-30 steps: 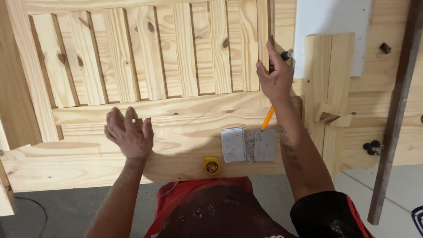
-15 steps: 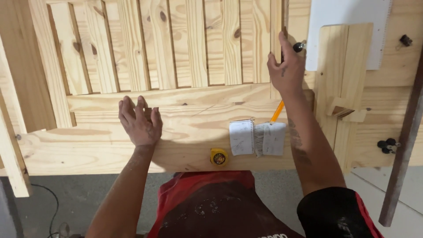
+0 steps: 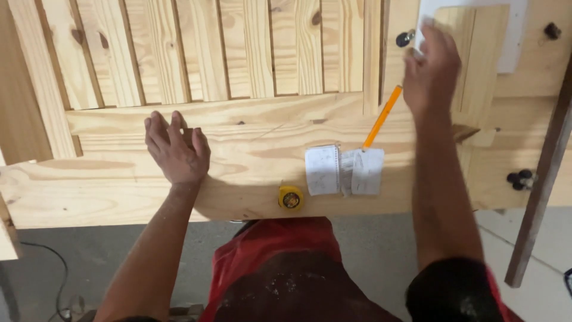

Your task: Cutting wood with a miter saw and arranging wooden slats on a workbench to measure and mark them for assembly.

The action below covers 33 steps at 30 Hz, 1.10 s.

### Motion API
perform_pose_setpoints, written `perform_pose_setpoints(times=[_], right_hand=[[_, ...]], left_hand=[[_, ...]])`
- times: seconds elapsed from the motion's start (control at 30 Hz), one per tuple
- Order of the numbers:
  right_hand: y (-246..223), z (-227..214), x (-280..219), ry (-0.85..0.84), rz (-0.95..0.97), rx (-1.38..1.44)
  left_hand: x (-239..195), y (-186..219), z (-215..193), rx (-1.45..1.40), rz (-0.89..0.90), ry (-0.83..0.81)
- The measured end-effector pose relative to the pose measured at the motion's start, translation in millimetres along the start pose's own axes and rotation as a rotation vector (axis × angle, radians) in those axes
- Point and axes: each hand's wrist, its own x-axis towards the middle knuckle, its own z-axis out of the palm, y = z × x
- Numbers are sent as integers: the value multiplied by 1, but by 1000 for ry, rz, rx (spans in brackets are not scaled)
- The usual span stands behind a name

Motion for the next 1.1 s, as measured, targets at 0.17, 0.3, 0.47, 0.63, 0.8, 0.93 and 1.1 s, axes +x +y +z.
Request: perform_pose_setpoints(times=[0.17, 0.3, 0.47, 0.63, 0.8, 0.93, 1.1], right_hand=[[49, 34, 28, 25, -108, -110], [79, 34, 13, 226, -136, -79], [33, 2, -85, 22, 127, 146], [0, 11, -132, -40, 410, 151], [-35, 17, -135, 55, 537, 68], [-29, 21, -125, 105, 626, 266], [-39, 18, -127, 31, 514, 196]], left_hand=[[3, 1, -3, -27, -9, 3], [13, 9, -23, -92, -192, -216], [-2, -2, 3, 21, -134, -24], [-2, -2, 0, 21, -140, -19], [-6, -4, 4, 21, -137, -23], [-4, -2, 0, 26, -162, -53], [0, 1, -6, 13, -210, -158]])
